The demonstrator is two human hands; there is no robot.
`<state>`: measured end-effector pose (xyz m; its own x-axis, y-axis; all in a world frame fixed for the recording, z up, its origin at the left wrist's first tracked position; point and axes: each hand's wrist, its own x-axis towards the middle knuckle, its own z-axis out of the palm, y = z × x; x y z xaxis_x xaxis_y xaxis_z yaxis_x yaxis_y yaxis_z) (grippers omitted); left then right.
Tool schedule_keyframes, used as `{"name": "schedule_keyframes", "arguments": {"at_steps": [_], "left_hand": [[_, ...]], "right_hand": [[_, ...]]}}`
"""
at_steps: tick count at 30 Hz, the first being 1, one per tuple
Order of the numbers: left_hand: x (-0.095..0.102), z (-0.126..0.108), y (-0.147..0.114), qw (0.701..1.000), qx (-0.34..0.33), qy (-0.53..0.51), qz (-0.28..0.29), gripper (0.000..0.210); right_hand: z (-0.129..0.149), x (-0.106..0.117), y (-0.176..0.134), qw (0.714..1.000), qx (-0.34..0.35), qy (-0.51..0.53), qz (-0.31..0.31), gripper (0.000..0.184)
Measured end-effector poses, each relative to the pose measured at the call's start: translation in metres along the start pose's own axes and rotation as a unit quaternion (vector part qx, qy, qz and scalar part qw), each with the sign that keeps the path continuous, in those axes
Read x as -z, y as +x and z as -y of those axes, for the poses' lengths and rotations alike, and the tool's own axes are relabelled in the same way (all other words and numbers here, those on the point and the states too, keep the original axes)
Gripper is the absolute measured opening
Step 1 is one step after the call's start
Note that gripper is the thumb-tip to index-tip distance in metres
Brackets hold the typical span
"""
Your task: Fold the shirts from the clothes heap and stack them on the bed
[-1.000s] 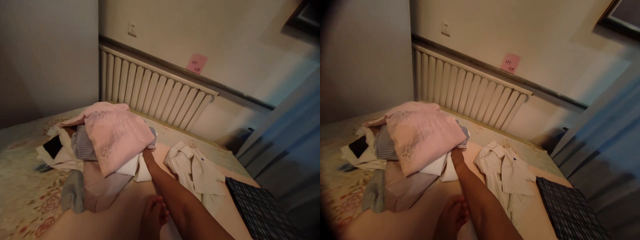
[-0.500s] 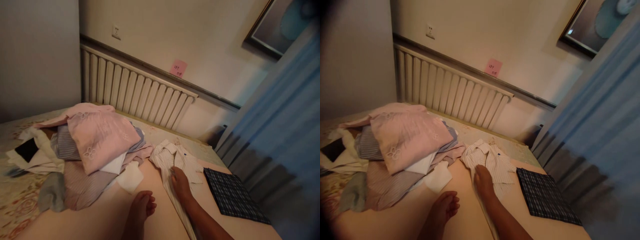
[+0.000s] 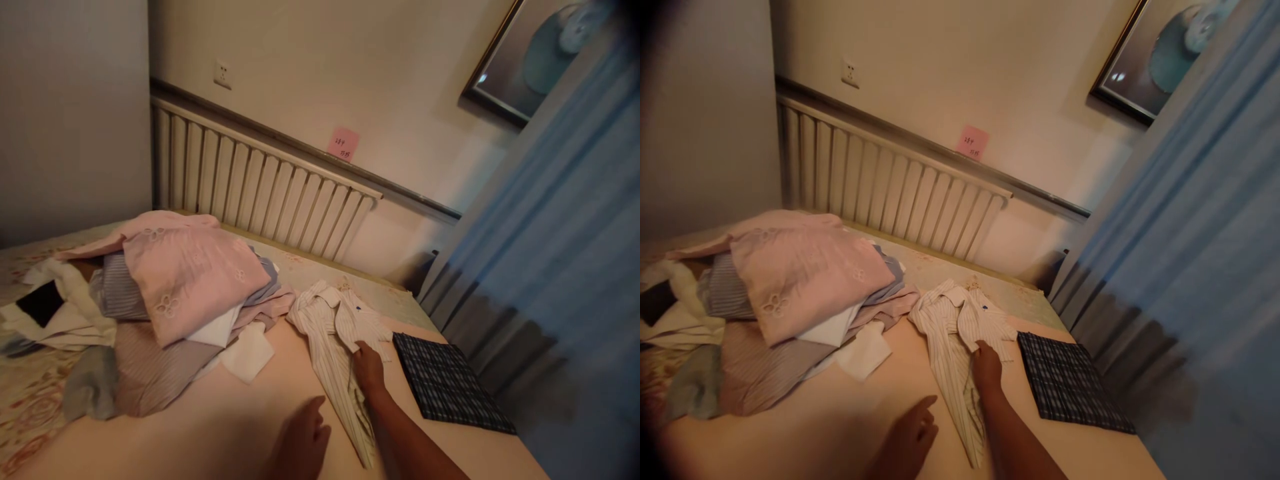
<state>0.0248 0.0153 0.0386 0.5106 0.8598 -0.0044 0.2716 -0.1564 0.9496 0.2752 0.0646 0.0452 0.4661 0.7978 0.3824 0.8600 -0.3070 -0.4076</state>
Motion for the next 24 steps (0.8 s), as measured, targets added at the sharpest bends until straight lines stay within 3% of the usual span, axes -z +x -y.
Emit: {"name": "schedule_keyframes", "arguments": {"at_steps": [3,6,12,15,19,21,24], "left_hand": [[-0.019,0.0,-0.009,0.976,-0.146,0.155,0.051,0.07],[-0.036,0.003,-0.008,0.94,-0.222,0.239,0.097,0.074],[-0.066,0.004,0.005,0.906,-0.224,0.354,0.059,0.041],[-0.069,-0.007,0.004,0.896,-0.203,0.39,0.058,0.03],[-0.039,-0.023,-0.016,0.939,-0.162,0.304,-0.004,0.027],[-0.009,-0.026,-0.033,0.967,-0.145,0.2,-0.061,0.025],[0.04,-0.023,-0.063,0.975,-0.144,0.093,-0.142,0.02]], "right_hand": [[-0.013,0.021,0.008,0.998,-0.048,0.027,-0.036,0.043],[-0.026,0.049,0.006,0.994,-0.061,0.064,-0.062,0.045],[-0.037,0.096,-0.026,0.987,-0.068,0.127,-0.071,0.043],[-0.035,0.12,-0.042,0.985,-0.067,0.144,-0.066,0.041],[-0.028,0.165,-0.068,0.985,-0.043,0.146,-0.083,0.041],[-0.025,0.188,-0.09,0.982,-0.029,0.165,-0.084,0.039],[-0.022,0.213,-0.136,0.974,-0.023,0.221,-0.038,0.035]]}}
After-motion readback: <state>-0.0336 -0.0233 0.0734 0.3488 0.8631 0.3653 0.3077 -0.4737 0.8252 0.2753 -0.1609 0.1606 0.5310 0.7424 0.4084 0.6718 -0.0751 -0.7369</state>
